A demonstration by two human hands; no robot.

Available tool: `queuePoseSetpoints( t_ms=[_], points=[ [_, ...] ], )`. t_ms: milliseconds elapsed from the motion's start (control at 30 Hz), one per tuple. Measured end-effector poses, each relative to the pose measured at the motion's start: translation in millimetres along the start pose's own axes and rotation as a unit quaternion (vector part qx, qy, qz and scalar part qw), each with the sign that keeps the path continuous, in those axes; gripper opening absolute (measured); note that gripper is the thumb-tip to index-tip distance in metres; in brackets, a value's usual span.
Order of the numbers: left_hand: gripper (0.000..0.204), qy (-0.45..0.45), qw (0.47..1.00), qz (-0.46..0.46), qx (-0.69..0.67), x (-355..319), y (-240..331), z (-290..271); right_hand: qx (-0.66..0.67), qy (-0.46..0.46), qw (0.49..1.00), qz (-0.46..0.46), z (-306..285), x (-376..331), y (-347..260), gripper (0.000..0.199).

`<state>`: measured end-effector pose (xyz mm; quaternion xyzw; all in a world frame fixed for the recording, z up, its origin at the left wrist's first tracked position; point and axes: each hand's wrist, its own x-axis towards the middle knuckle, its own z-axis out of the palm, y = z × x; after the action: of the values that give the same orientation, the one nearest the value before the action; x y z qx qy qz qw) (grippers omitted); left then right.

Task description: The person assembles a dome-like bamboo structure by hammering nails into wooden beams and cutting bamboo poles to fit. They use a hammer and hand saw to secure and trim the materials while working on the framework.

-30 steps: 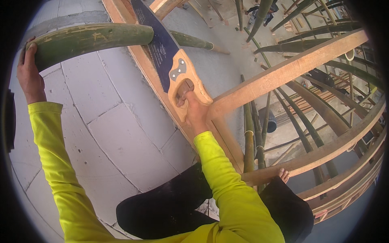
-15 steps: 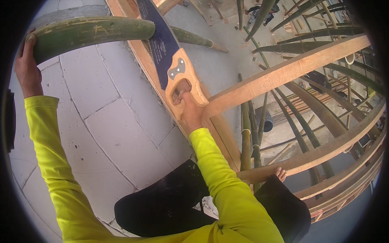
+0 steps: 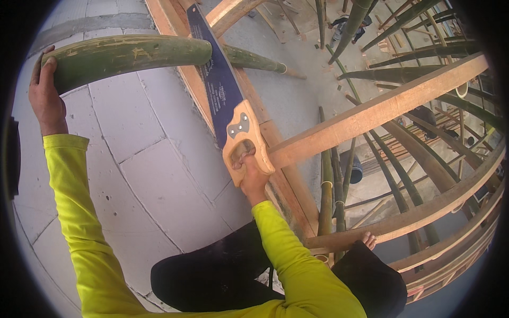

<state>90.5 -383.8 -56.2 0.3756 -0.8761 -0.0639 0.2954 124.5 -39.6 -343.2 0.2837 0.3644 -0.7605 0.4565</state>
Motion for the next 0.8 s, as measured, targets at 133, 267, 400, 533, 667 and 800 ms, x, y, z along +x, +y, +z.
queuePoseSetpoints(
  t_ms=[133, 267, 400, 533, 667, 800],
  points=[
    [0.054, -0.015, 0.999, -0.04, -0.012, -1.3, -4.4, -25.7, -0.079, -0.046, 0.996, 0.008, 32.8, 61.3, -3.5, 0.017],
    [0.05, 0.004, 1.0, -0.023, -0.005, -2.2, -12.2, -9.7, -0.034, -0.016, 0.999, 0.009, -11.0, 15.1, -1.9, 0.016],
    [0.049, -0.016, 0.997, -0.06, -0.038, -9.4, -2.4, -20.7, -0.001, -0.019, 1.0, 0.025, 23.8, 44.1, -8.0, 0.009],
    [0.05, -0.021, 0.997, -0.061, -0.048, -2.0, -2.7, -30.8, -0.038, -0.01, 0.996, 0.075, 23.0, 32.6, -16.9, 0.014],
    [0.053, 0.005, 1.0, -0.025, -0.004, -0.1, 2.4, -9.1, -0.008, 0.029, 0.999, 0.033, -3.4, -14.2, -25.5, 0.013],
    [0.047, -0.001, 0.997, -0.059, -0.057, -3.5, 9.0, -7.1, 0.029, 0.002, 0.998, 0.046, -4.5, 16.0, -24.1, 0.016]
  ],
)
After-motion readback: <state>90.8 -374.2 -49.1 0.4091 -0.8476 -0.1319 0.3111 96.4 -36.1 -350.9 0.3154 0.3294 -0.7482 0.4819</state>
